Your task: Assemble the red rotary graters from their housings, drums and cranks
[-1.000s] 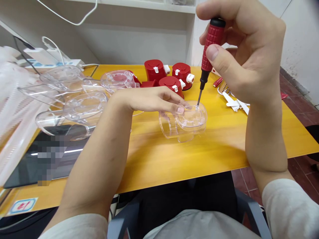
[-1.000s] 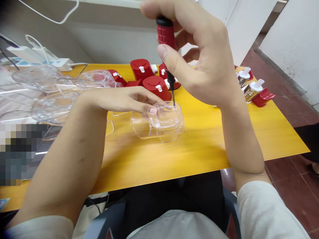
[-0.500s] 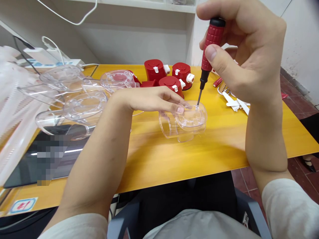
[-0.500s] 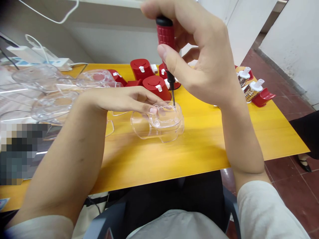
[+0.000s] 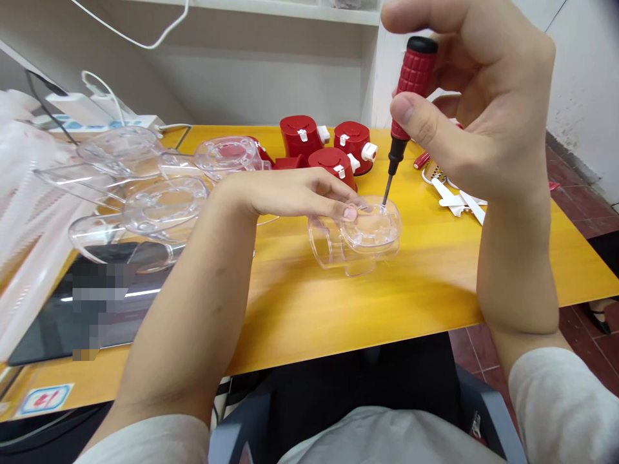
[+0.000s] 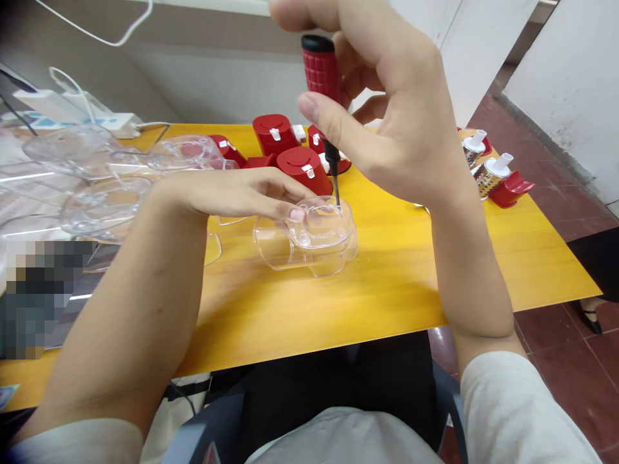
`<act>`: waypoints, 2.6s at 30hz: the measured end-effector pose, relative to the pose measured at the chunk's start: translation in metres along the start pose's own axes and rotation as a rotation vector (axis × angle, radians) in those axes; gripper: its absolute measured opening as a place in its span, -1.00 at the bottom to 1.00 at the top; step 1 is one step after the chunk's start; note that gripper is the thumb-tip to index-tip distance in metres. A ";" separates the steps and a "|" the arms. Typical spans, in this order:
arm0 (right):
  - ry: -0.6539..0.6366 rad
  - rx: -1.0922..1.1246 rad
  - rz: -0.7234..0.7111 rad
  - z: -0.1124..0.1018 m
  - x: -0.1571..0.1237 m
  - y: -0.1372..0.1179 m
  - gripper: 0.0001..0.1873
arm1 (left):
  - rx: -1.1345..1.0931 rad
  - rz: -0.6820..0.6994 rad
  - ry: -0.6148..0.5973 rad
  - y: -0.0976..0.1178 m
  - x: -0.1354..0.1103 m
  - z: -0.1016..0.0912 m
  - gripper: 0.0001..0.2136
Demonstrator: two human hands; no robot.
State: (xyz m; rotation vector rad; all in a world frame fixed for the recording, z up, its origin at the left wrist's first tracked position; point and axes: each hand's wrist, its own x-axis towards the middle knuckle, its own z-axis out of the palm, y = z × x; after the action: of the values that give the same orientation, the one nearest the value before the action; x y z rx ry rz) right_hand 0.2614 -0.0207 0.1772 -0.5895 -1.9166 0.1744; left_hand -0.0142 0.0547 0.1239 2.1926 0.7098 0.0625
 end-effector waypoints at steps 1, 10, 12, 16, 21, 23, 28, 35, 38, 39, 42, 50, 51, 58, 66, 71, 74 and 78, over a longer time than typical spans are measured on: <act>0.019 -0.011 0.009 0.001 0.000 -0.002 -0.62 | 0.003 -0.006 0.008 0.002 0.000 0.000 -0.58; -0.006 0.028 -0.016 -0.003 0.003 0.005 -0.55 | -0.035 -0.002 -0.002 0.002 0.001 0.000 -0.61; 0.013 0.019 0.018 -0.001 0.002 0.002 -0.57 | -0.036 -0.002 0.007 0.002 0.001 0.000 -0.61; 0.098 -0.007 0.040 0.005 0.000 -0.005 -0.71 | -0.014 -0.015 0.025 0.000 0.000 0.000 -0.59; -0.013 -0.003 0.003 -0.002 0.000 -0.004 -0.69 | 0.010 -0.052 0.075 0.000 -0.001 0.001 -0.52; -0.022 0.015 0.020 -0.005 0.000 -0.003 -0.69 | 0.033 -0.083 0.081 0.002 -0.001 0.001 -0.52; 0.008 0.003 0.026 -0.005 0.000 -0.004 -0.66 | 0.048 -0.102 0.048 0.010 -0.002 0.001 -0.54; 0.012 0.123 -0.004 -0.002 0.000 0.000 -0.64 | 0.009 -0.138 0.057 0.004 -0.001 0.001 -0.55; -0.028 0.197 0.026 -0.003 -0.002 -0.001 -0.49 | 0.012 -0.163 0.068 0.002 -0.001 0.001 -0.55; -0.037 0.200 0.036 -0.003 -0.002 -0.001 -0.47 | 0.021 -0.172 0.076 0.002 -0.001 0.001 -0.55; -0.045 0.140 0.049 -0.007 -0.001 -0.001 -0.50 | 0.030 -0.195 0.098 0.007 -0.002 0.001 -0.54; -0.061 0.051 0.020 -0.010 0.002 0.003 -0.53 | 0.001 -0.190 0.091 0.016 -0.003 0.003 -0.55; -0.072 0.058 0.020 -0.010 0.002 0.003 -0.52 | -0.004 -0.183 0.082 0.015 -0.003 0.003 -0.55; -0.125 0.057 0.030 -0.012 0.004 0.005 -0.39 | 0.010 -0.144 0.013 0.016 -0.002 0.002 -0.54; -0.098 0.008 0.071 -0.014 0.004 0.002 -0.46 | -0.089 -0.155 -0.064 0.019 -0.003 0.003 -0.49; 0.013 0.103 0.066 -0.004 0.002 0.001 -0.61 | -0.093 -0.209 -0.042 0.026 -0.003 0.004 -0.54; -0.002 0.104 0.080 -0.004 0.002 0.001 -0.63 | -0.051 -0.219 -0.030 0.029 -0.003 0.004 -0.53; 0.008 0.107 0.048 -0.005 0.003 0.003 -0.59 | -0.096 -0.202 -0.053 0.027 -0.004 0.003 -0.52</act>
State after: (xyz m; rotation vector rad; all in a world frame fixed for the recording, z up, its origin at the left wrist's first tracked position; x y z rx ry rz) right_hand 0.2656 -0.0172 0.1808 -0.5633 -1.8739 0.3026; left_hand -0.0038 0.0370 0.1414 2.0140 0.8758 -0.0635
